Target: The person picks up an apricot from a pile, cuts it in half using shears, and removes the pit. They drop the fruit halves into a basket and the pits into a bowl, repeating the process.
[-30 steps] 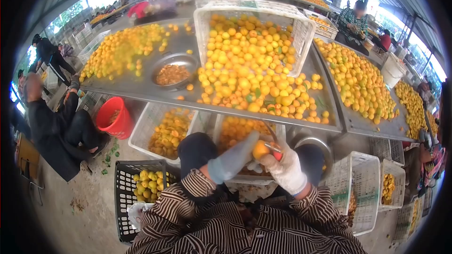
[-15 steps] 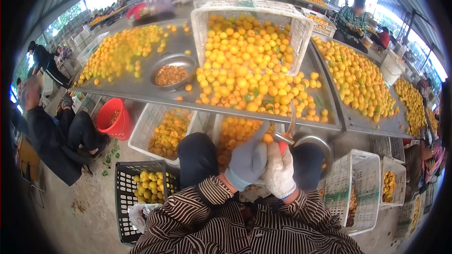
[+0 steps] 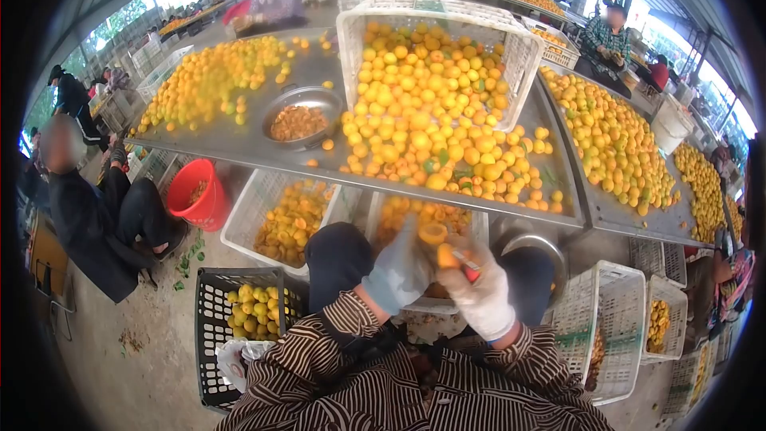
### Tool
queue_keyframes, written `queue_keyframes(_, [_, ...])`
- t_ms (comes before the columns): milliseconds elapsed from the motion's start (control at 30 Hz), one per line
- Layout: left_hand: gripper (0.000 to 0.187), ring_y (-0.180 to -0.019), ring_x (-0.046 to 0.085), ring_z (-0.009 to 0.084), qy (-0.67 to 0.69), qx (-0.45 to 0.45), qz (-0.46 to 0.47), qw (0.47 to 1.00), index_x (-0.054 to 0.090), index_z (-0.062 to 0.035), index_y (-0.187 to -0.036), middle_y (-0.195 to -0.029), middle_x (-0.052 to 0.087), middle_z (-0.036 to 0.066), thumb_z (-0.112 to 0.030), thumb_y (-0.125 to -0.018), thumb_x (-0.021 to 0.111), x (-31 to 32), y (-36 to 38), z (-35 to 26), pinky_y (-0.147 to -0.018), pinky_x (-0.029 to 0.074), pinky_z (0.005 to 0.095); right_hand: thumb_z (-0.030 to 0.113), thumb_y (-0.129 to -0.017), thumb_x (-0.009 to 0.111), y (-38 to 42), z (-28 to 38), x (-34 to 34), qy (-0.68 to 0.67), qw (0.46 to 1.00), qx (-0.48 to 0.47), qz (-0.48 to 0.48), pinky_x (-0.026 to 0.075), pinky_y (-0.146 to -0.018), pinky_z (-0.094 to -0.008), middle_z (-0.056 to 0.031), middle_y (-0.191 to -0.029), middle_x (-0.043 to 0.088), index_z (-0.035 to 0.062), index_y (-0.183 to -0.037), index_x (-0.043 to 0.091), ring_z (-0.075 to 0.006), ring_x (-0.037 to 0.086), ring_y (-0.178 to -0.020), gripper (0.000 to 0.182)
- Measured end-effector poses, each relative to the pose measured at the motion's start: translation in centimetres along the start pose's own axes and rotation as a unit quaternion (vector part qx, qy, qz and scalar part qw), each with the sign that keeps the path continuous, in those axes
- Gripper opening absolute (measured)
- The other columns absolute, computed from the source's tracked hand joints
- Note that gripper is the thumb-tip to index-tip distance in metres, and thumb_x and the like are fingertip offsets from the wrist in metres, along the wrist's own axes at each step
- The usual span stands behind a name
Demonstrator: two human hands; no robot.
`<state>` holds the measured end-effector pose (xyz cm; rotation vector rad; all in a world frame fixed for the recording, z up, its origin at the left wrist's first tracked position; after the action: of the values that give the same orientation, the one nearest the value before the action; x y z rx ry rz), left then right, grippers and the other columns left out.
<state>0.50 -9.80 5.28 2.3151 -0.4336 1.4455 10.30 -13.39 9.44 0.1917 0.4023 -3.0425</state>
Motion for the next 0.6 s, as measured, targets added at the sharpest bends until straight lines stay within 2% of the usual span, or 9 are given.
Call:
queue_keyframes(33, [0.055, -0.098, 0.061, 0.0228, 0.001, 0.0, 0.001, 1.0, 0.052, -0.0025, -0.126, -0.107, 0.061, 0.01, -0.049, -0.104, 0.033, -1.2, -0.4, 0.4, -0.095, 0.05, 0.0392, 0.014, -0.082, 0.076, 0.0, 0.7, 0.4, 0.122, 0.991, -0.058, -0.002, 0.053, -0.082, -0.0268, -0.0093, -0.104, 0.069, -0.0004, -0.128, 0.055, -0.0127, 0.064, -0.094, 0.052])
queue_keyframes(133, [0.046, -0.108, 0.059, 0.025, -0.184, 0.034, 0.005, 0.982, 0.049, -0.0019, -0.128, -0.119, 0.059, 0.012, -0.039, -0.107, 0.03, -5.5, -1.7, 1.3, -0.1, 0.048, 0.0359, 0.015, -0.081, 0.078, -0.3, 1.4, 1.1, 0.231, 0.972, -0.045, 0.018, 0.053, -0.083, -0.0282, -0.0103, -0.105, 0.069, 0.0004, -0.125, 0.058, -0.0141, 0.065, -0.095, 0.051])
queue_keyframes(167, [0.046, -0.108, 0.059, 0.025, -0.183, 0.035, 0.005, 0.982, 0.049, -0.0019, -0.128, -0.119, 0.059, 0.012, -0.039, -0.107, 0.03, -6.1, -2.0, 1.5, -0.1, 0.048, 0.0359, 0.015, -0.081, 0.078, -0.3, 1.2, 1.1, 0.232, 0.972, -0.045, 0.019, 0.053, -0.083, -0.0282, -0.0103, -0.105, 0.069, 0.0004, -0.125, 0.058, -0.0141, 0.065, -0.095, 0.051])
queue_keyframes(233, [0.051, -0.104, 0.062, 0.0233, -0.018, 0.005, -0.007, 1.0, 0.049, -0.0017, -0.129, -0.119, 0.06, 0.013, -0.042, -0.106, 0.029, -7.6, -2.8, 2.4, -0.093, 0.052, 0.0356, 0.02, -0.085, 0.075, -0.2, 1.3, -0.1, 0.065, 0.995, -0.074, -0.023, 0.054, -0.074, -0.0261, -0.0095, -0.099, 0.069, -0.0006, -0.12, 0.061, -0.0147, 0.066, -0.084, 0.043])
queue_keyframes(300, [0.053, -0.098, 0.063, 0.0219, -0.089, -0.027, -0.008, 0.996, 0.051, -0.0016, -0.127, -0.114, 0.062, 0.013, -0.044, -0.106, 0.029, -3.7, -0.6, 1.2, -0.087, 0.054, 0.0345, 0.021, -0.09, 0.069, -0.8, 0.2, -1.7, -0.148, 0.984, 0.086, -0.044, 0.048, -0.059, -0.0228, -0.0063, -0.083, 0.066, -0.0011, -0.114, 0.062, -0.0106, 0.061, -0.068, 0.033])
queue_keyframes(333, [0.055, -0.093, 0.065, 0.0205, -0.16, -0.061, -0.007, 0.985, 0.053, -0.0015, -0.124, -0.109, 0.064, 0.012, -0.046, -0.105, 0.029, -1.8, 0.6, 1.1, -0.08, 0.056, 0.0334, 0.019, -0.096, 0.061, -1.9, 1.6, -2.2, -0.222, 0.973, 0.055, -0.032, 0.039, -0.049, -0.0213, -0.0023, -0.067, 0.057, -0.0009, -0.108, 0.063, -0.0072, 0.049, -0.055, 0.023])
queue_keyframes(367, [0.055, -0.093, 0.065, 0.0205, -0.161, -0.066, -0.006, 0.985, 0.053, -0.0015, -0.124, -0.109, 0.064, 0.012, -0.046, -0.105, 0.029, -0.8, 1.1, 1.1, -0.08, 0.056, 0.0334, 0.018, -0.098, 0.057, -2.8, 2.4, -2.8, -0.275, 0.958, 0.03, -0.074, 0.036, -0.046, -0.0241, -0.0006, -0.059, 0.051, 0.0001, -0.1, 0.062, -0.0095, 0.044, -0.048, 0.019])
queue_keyframes(433, [0.056, -0.083, 0.067, 0.0185, -0.302, -0.046, -0.033, 0.952, 0.057, -0.0015, -0.118, -0.098, 0.067, 0.01, -0.048, -0.104, 0.029, -0.3, 1.5, 0.6, -0.07, 0.056, 0.0312, 0.019, -0.098, 0.057, -4.5, 3.1, -2.9, -0.369, 0.925, -0.015, -0.092, 0.036, -0.045, -0.0259, -0.0008, -0.057, 0.05, 0.0019, -0.09, 0.061, -0.0114, 0.042, -0.045, 0.019])
queue_keyframes(600, [0.052, -0.085, 0.067, 0.0198, -0.349, -0.048, -0.041, 0.935, 0.057, -0.0013, -0.121, -0.098, 0.067, 0.011, -0.044, -0.104, 0.033, -0.7, 1.9, 0.9, -0.07, 0.056, 0.0316, 0.023, -0.099, 0.055, -5.1, 2.4, -1.1, -0.399, 0.913, 0.004, -0.082, 0.034, -0.045, -0.0274, -0.0012, -0.057, 0.049, 0.0078, -0.077, 0.054, -0.0123, 0.042, -0.045, 0.027])
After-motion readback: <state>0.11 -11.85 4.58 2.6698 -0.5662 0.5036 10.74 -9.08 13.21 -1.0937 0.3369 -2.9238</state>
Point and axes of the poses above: each hand's wrist, its own y-axis away from the middle knuckle, its own x-axis out of the palm, z = x × y, the point moved 9 cm from there along -y, towards the middle knuckle
